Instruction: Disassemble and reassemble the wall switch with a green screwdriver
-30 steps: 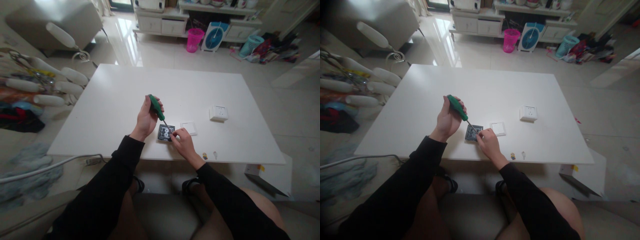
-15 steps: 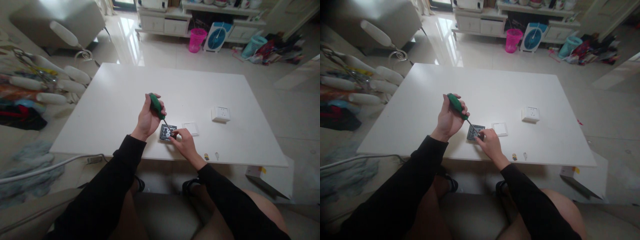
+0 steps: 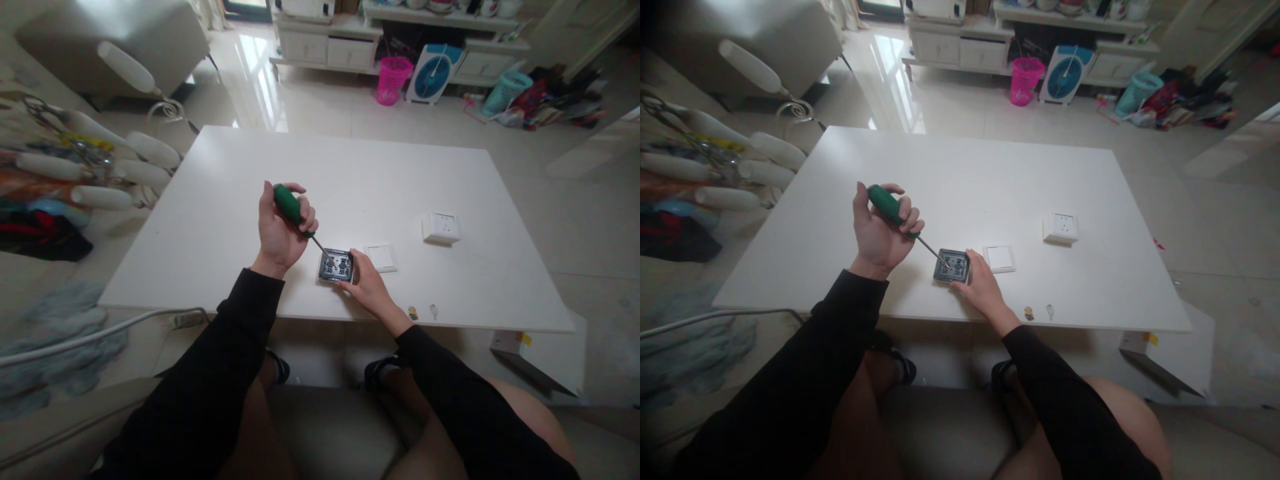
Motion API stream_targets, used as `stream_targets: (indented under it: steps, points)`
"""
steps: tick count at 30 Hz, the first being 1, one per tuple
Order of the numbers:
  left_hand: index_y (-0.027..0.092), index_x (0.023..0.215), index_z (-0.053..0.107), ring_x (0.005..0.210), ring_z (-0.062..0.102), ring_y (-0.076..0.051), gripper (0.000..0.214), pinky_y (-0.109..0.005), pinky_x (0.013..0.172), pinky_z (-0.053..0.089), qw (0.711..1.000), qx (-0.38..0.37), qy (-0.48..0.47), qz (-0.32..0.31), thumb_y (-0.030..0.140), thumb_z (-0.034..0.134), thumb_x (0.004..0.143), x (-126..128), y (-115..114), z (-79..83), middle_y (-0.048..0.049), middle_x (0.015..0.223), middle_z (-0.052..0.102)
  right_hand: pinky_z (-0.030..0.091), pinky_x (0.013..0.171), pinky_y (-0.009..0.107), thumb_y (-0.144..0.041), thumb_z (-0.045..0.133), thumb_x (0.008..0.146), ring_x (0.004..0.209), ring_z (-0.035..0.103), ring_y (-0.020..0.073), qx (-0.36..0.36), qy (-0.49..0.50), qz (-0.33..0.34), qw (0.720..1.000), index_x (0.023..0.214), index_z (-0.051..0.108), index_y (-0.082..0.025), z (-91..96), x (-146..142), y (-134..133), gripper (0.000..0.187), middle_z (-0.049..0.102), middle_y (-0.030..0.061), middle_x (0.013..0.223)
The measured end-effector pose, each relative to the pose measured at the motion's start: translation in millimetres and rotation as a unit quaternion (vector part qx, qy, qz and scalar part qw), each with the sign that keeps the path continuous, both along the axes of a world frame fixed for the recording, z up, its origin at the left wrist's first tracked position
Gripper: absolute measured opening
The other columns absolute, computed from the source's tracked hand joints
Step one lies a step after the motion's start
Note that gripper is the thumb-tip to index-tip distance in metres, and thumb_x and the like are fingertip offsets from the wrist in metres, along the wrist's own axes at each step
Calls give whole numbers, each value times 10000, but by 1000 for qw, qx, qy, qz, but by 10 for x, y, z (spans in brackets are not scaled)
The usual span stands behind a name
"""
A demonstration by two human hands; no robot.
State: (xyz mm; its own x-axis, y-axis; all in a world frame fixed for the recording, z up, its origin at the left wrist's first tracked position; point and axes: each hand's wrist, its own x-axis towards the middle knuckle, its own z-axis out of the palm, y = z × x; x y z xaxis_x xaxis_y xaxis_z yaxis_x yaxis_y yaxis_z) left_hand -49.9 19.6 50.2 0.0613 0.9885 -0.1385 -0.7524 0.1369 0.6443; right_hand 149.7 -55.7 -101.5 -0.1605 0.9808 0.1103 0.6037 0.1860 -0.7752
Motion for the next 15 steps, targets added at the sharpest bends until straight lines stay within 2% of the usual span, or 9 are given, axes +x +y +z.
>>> stream_targets:
  steps: [3,7,15]
  points:
    - [215,756,597,378,367,-72,608,-222,400,326,1000,-4,-3,7,767,442,957,-21,-6,12,43,511,438,396,1227,565,-243,866,717,1391,507,335,-1,17,-7,1000,1495,452,-210,66,0,9,882,528,156,1438]
    - [213,727,594,362,350,-74,639,-225,382,301,1000,-6,-23,13,795,439,939,-56,-5,19,43,483,417,395,1239,556,-165,822,709,1394,489,324,14,27,-17,999,1499,441,-239,138,3,9,880,473,135,1452]
    - [201,655,585,337,295,-70,696,-226,366,238,1000,11,-23,9,827,422,914,-44,-24,-36,47,434,363,402,1236,562,-147,776,715,1411,457,329,21,35,-14,999,1496,438,-259,137,4,11,858,448,124,1460]
